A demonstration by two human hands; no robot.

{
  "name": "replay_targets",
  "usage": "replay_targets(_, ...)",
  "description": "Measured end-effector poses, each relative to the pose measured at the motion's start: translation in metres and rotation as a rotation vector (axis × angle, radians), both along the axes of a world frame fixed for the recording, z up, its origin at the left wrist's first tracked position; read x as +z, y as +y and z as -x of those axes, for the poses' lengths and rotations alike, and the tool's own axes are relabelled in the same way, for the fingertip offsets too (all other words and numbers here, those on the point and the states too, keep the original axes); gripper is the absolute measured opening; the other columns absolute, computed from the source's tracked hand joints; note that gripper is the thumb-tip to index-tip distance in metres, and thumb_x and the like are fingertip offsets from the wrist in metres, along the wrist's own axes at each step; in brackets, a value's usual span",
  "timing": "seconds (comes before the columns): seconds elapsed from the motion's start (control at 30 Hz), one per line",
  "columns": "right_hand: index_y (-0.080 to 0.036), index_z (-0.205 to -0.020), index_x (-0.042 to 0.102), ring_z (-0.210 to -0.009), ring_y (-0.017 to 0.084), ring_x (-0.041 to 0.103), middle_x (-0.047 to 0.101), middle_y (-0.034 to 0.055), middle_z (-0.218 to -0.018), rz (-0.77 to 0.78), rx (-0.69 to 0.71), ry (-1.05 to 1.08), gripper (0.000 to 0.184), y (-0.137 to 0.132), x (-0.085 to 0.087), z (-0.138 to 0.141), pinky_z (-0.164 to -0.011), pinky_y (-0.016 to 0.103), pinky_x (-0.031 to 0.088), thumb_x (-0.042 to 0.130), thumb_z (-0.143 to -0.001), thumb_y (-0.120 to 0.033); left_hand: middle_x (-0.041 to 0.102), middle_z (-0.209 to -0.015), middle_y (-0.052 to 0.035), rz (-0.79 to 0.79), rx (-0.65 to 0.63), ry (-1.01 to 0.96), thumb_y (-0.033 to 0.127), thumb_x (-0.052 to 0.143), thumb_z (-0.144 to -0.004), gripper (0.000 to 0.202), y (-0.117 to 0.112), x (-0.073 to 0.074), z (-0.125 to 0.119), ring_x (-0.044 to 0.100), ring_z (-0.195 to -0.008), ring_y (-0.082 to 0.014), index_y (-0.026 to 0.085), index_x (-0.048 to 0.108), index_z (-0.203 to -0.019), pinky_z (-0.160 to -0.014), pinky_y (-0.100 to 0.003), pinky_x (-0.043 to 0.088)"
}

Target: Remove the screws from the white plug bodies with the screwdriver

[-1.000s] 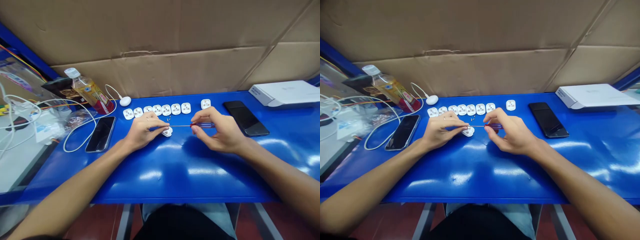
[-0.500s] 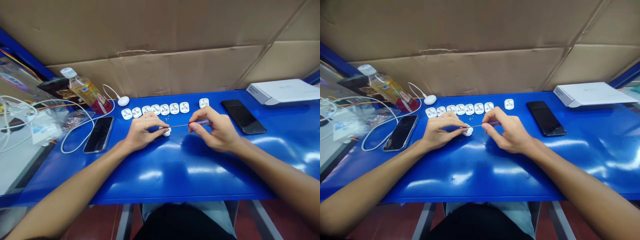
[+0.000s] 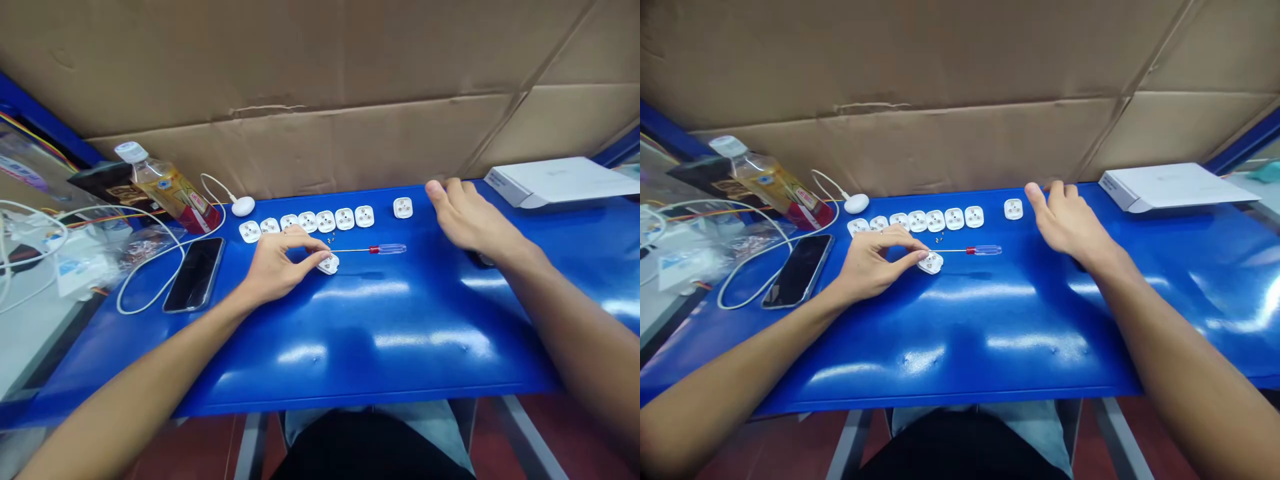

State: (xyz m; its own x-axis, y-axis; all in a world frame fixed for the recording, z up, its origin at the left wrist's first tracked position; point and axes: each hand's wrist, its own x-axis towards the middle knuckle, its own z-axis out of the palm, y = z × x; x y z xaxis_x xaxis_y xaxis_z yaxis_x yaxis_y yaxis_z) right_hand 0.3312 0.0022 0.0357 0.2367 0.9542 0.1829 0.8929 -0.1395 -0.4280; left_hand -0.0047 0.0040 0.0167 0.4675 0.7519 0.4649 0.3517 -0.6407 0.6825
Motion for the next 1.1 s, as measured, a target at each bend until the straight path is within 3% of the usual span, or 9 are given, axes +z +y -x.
replay_targets(0.07,-0.010,-0.127,0.058,-0.137,0.048,0.051,0.057,0.0329,-0.136,-0.075,0.045,-0.014,0.063,0.000,-0.001,0.000,-0.110,0.070,0.039,0.032,-0.105,-0.064,0.079,-0.083,-0.0035,0.003,0.008,0.002,0.026,0.077,-0.090,0.008,0.000,0.000,0.000,0.069,-0.079,-0.0193,0.020,0.083,-0.088,-0.078,-0.034,0.054)
replay_targets(0.13,-0.019,-0.133,0.057,-0.143,0.038,0.047,0.057,0.0227,-0.143,-0.170,0.187,-0.017,0.054,-0.005,0.002,0.008,-0.118,0.062,0.038,0.034,-0.106,-0.060,0.079,-0.083,-0.0036,0.016,0.020,-0.010,0.025,0.077,-0.090,0.008,0.000,0.000,-0.001,0.069,-0.079,-0.0189,0.019,0.083,-0.088,-0.078,-0.034,0.053)
replay_targets(0.2,-0.021,-0.135,0.057,-0.139,0.035,0.053,0.059,0.0175,-0.144,-0.298,0.528,0.062,0.048,-0.013,0.006,0.020,-0.117,0.057,0.041,0.040,-0.106,-0.054,0.079,-0.083,-0.0039,0.039,0.040,-0.037,0.024,0.077,-0.090,0.009,0.001,0.001,0.000,0.069,-0.080,-0.0187,0.018,0.082,-0.087,-0.078,-0.033,0.054)
replay_targets(0.27,-0.025,-0.140,0.057,-0.130,0.033,0.061,0.060,0.0125,-0.146,-0.210,0.741,0.208,0.050,-0.022,0.009,0.034,-0.101,0.049,0.056,0.053,-0.101,-0.055,0.080,-0.085,-0.0039,0.065,0.071,-0.062,0.024,0.077,-0.089,0.009,0.003,0.000,0.000,0.070,-0.081,-0.0185,0.017,0.082,-0.085,-0.079,-0.032,0.055)
replay_targets(0.37,-0.026,-0.144,0.055,-0.099,0.030,0.075,0.078,0.0083,-0.110,-0.044,0.740,0.219,0.057,-0.030,0.006,0.046,-0.076,0.041,0.062,0.068,-0.094,-0.051,0.081,-0.086,-0.0039,0.096,0.116,-0.088,0.026,0.079,-0.088,0.010,0.007,-0.001,0.001,0.072,-0.081,-0.0188,0.018,0.082,-0.085,-0.080,-0.032,0.057)
replay_targets(0.43,-0.025,-0.136,0.061,-0.078,0.026,0.075,0.078,0.0036,-0.087,-0.042,0.724,0.240,0.044,-0.030,0.002,0.048,-0.068,0.038,0.060,0.066,-0.097,-0.045,0.081,-0.086,-0.0042,0.100,0.120,-0.109,0.028,0.080,-0.087,0.010,0.009,-0.003,0.002,0.073,-0.080,-0.0196,0.018,0.083,-0.086,-0.079,-0.032,0.058)
replay_targets(0.6,-0.025,-0.115,0.069,-0.086,0.023,0.075,0.077,0.0047,-0.105,-0.122,0.752,0.423,0.022,-0.030,-0.005,0.048,-0.075,0.036,0.061,0.063,-0.099,-0.040,0.081,-0.085,-0.0054,0.115,0.028,-0.130,0.027,0.082,-0.086,0.009,0.005,-0.007,0.000,0.073,-0.079,-0.0196,0.018,0.083,-0.087,-0.076,-0.032,0.056)
replay_targets(0.73,-0.025,-0.112,0.068,-0.077,0.019,0.072,0.075,0.0033,-0.096,-0.173,0.779,0.402,0.017,-0.035,-0.003,0.053,-0.071,0.033,0.059,0.059,-0.102,-0.036,0.081,-0.085,-0.0059,0.053,-0.034,-0.084,0.026,0.083,-0.087,0.013,-0.001,-0.007,-0.002,0.074,-0.078,-0.0185,0.017,0.083,-0.097,-0.076,-0.031,0.056)
replay_targets(1.1,-0.022,-0.115,0.063,-0.087,0.020,0.071,0.074,0.0056,-0.100,-0.370,1.035,0.031,0.017,-0.042,0.000,0.057,-0.077,0.032,0.056,0.054,-0.102,-0.018,0.075,-0.085,-0.0025,-0.607,-0.155,0.247,0.018,0.067,-0.100,0.024,0.003,-0.012,0.006,0.067,-0.076,-0.0131,0.021,0.072,-0.123,-0.071,-0.024,0.053)
